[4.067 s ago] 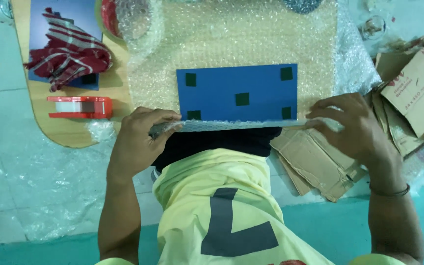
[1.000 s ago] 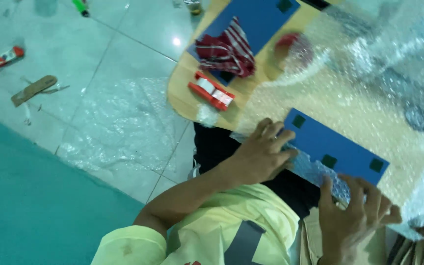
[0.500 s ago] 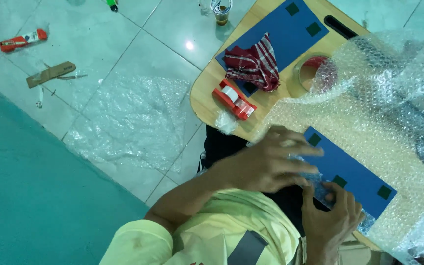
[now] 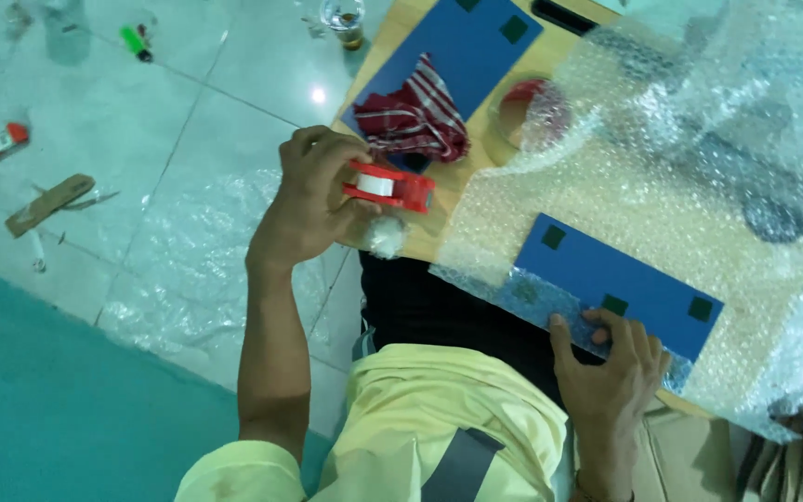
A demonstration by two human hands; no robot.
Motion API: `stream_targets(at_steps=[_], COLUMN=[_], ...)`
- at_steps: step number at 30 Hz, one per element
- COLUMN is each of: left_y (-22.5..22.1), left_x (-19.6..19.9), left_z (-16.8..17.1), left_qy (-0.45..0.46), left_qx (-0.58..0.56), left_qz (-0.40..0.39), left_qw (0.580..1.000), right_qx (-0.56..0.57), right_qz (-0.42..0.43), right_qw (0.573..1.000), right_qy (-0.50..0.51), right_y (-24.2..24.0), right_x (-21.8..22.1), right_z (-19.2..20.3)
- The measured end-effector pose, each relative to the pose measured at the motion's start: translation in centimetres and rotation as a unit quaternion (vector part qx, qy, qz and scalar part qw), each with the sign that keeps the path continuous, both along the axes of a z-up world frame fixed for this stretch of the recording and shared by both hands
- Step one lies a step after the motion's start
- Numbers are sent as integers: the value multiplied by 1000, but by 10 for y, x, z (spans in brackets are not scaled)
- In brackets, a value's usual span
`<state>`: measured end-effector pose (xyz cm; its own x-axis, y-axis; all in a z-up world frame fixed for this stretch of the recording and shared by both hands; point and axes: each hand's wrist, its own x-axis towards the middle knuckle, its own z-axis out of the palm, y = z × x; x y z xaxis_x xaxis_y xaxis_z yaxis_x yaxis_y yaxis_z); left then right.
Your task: Cleaning a blue rectangular plate with a cloth and preparing it for wrapping by attempting to apply tape.
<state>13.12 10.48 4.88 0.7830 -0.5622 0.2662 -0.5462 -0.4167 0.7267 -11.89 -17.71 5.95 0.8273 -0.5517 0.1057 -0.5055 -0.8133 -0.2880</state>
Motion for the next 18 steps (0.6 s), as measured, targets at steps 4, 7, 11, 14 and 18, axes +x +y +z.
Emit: stream_targets(at_steps=[4,7,11,14,18], left_y=[-19,-51,-107,-137,-152], left_x=[-14,-35,-77,-97,-96], left_z=[18,8,11,3,-19], left_qy=[-2,70,149,187,214], left_qx=[-58,-236,-280,-302,-291], left_qz=[-9,-67,-149,-190,-245], left_qw=[998,967,937,915,900], right_qx=[20,3,32,2,20], right_qz=[-10,6,-7,-16,14], right_qw=[1000,995,997,997,994], right_qy=[-16,-98,-76,-78,-110], right_y=[3,-2,-4,-5,-14], right_x=[3,0,1,-1,-2], right_z=[5,1,1,-6,-7])
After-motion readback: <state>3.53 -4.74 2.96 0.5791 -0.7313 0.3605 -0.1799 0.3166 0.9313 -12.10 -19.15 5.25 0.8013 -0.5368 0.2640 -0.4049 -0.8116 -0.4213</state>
